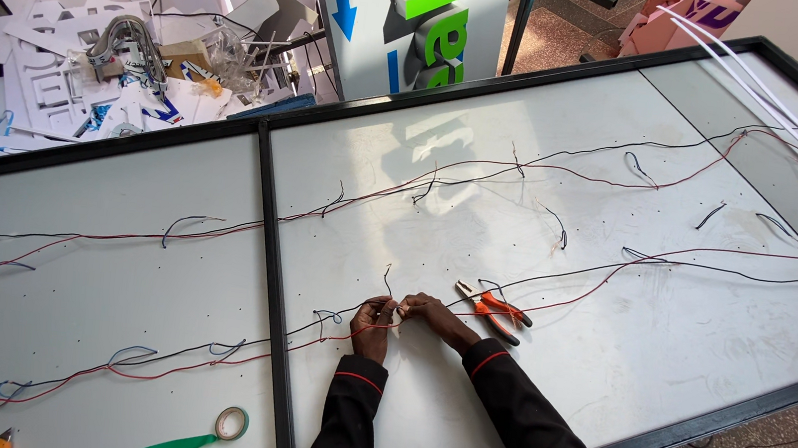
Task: The person strips insulation from multiple colored wires laid out on a white surface using pliers. They repeatedly cut and remove sections of the wire coating, then twist the exposed strands with their fingers.
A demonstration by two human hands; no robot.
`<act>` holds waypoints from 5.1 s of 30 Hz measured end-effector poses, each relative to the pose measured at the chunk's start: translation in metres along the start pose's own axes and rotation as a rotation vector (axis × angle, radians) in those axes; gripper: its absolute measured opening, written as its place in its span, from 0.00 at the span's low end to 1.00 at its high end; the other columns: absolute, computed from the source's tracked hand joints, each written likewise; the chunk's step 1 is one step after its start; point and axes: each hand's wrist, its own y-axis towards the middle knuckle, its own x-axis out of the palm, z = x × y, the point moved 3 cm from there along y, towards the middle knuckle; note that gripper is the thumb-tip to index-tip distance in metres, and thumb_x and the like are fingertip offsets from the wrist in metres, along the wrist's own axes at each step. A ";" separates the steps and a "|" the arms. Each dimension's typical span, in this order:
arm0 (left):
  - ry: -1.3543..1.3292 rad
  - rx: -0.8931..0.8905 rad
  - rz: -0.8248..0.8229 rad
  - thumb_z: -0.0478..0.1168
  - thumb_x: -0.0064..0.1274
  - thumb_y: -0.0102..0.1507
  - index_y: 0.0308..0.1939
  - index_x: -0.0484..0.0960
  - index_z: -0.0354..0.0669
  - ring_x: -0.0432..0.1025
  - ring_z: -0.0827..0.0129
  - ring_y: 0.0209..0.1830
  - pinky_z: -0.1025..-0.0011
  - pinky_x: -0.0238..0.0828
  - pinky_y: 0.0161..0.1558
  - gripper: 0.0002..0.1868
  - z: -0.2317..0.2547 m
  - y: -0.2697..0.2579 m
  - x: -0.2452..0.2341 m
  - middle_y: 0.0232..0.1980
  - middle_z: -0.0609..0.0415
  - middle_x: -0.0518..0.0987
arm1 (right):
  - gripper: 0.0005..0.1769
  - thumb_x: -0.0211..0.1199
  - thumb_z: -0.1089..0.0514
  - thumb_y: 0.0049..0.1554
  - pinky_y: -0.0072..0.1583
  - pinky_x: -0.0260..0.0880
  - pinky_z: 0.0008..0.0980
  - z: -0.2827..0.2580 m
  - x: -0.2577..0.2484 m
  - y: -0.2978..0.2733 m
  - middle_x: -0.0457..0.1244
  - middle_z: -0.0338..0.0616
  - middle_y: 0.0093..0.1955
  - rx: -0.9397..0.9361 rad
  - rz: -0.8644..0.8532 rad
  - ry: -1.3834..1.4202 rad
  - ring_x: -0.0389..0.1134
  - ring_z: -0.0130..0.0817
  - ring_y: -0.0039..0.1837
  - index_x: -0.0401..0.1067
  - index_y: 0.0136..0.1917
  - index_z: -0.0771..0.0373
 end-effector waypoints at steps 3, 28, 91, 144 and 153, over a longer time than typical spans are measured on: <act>0.007 0.007 0.016 0.35 0.74 0.68 0.48 0.90 0.39 0.81 0.76 0.33 0.77 0.76 0.37 0.08 -0.001 -0.002 0.003 0.36 0.50 0.90 | 0.12 0.65 0.44 0.59 0.66 0.62 0.46 0.000 0.004 -0.004 0.66 0.45 0.51 0.003 -0.044 0.105 0.66 0.42 0.58 0.77 0.40 0.50; 0.097 0.037 -0.045 0.31 0.48 0.71 0.67 0.82 0.37 0.76 0.70 0.35 0.68 0.81 0.45 0.21 0.006 -0.009 -0.003 0.43 0.48 0.77 | 0.12 0.78 0.48 0.65 0.69 0.66 0.51 -0.010 0.017 -0.023 0.71 0.47 0.38 -0.448 0.434 -0.069 0.74 0.45 0.49 0.85 0.45 0.56; 0.858 0.448 -0.292 0.38 0.62 0.73 0.43 0.92 0.49 0.82 0.52 0.46 0.58 0.80 0.51 0.05 -0.009 -0.016 -0.018 0.42 0.54 0.84 | 0.11 0.71 0.53 0.68 0.40 0.70 0.36 0.039 0.021 -0.062 0.64 0.41 0.31 -0.523 0.497 -0.358 0.67 0.37 0.34 0.85 0.42 0.53; 0.225 -0.218 -0.044 0.43 0.60 0.77 0.52 0.89 0.37 0.80 0.72 0.35 0.74 0.81 0.45 0.12 -0.020 -0.004 -0.020 0.38 0.49 0.90 | 0.06 0.70 0.56 0.68 0.46 0.74 0.42 0.031 0.021 -0.058 0.76 0.47 0.44 -0.462 0.285 -0.327 0.76 0.45 0.43 0.87 0.56 0.54; 0.477 -0.298 0.153 0.37 0.62 0.69 0.39 0.86 0.35 0.74 0.61 0.07 0.71 0.68 0.06 0.07 -0.003 0.009 0.000 0.18 0.47 0.81 | 0.05 0.67 0.56 0.71 0.59 0.78 0.53 0.019 0.016 -0.055 0.73 0.47 0.58 -0.619 0.557 -0.461 0.78 0.55 0.60 0.83 0.54 0.56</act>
